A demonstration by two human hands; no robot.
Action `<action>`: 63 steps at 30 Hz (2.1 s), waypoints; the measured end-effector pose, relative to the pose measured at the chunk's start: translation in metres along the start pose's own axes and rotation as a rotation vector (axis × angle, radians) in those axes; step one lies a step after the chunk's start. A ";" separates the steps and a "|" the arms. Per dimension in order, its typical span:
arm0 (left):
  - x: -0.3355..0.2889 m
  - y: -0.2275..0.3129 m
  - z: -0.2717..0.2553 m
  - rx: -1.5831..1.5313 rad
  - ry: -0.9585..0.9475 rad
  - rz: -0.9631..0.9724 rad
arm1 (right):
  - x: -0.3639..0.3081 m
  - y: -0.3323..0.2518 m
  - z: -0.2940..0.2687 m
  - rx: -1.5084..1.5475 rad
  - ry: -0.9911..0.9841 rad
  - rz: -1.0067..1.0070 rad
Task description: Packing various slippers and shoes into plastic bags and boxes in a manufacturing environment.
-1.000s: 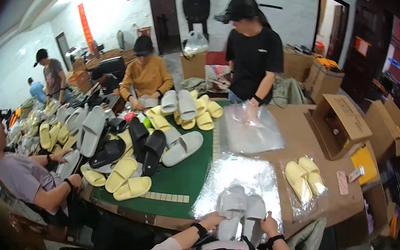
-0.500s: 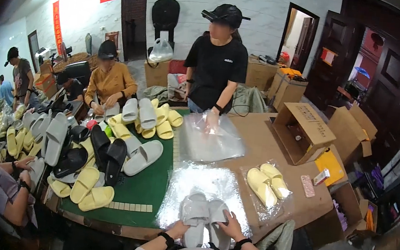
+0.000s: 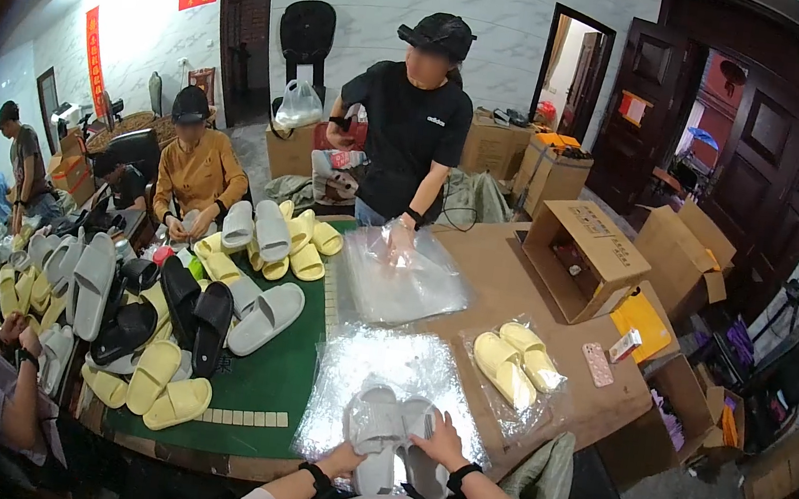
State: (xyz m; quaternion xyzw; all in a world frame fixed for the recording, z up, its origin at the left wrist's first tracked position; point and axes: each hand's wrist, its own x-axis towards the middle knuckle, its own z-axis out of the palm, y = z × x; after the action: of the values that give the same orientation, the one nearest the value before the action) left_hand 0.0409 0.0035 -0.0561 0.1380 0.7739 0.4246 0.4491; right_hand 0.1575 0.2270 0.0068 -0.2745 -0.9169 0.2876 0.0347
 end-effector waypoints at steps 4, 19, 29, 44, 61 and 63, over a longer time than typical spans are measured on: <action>-0.005 0.005 -0.001 0.224 0.026 0.009 | 0.010 -0.003 0.010 -0.112 0.116 -0.132; 0.001 -0.017 0.005 0.487 0.022 0.188 | 0.023 0.022 0.000 -0.115 0.245 -0.112; 0.029 -0.047 0.011 0.365 0.099 0.303 | 0.022 0.074 0.008 0.331 0.057 0.203; -0.033 0.020 0.013 0.007 0.414 0.383 | -0.002 0.053 -0.006 1.373 -0.392 0.227; -0.055 0.036 0.018 0.130 0.408 0.431 | 0.013 0.014 0.030 0.464 0.128 -0.150; -0.057 0.043 0.022 0.117 0.401 0.506 | 0.031 0.035 0.052 0.554 0.242 0.152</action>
State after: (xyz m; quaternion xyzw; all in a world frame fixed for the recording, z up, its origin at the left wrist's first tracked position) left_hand 0.0835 0.0073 0.0049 0.2651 0.8114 0.4961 0.1592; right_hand 0.1366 0.2405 -0.0579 -0.3546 -0.7698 0.4934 0.1956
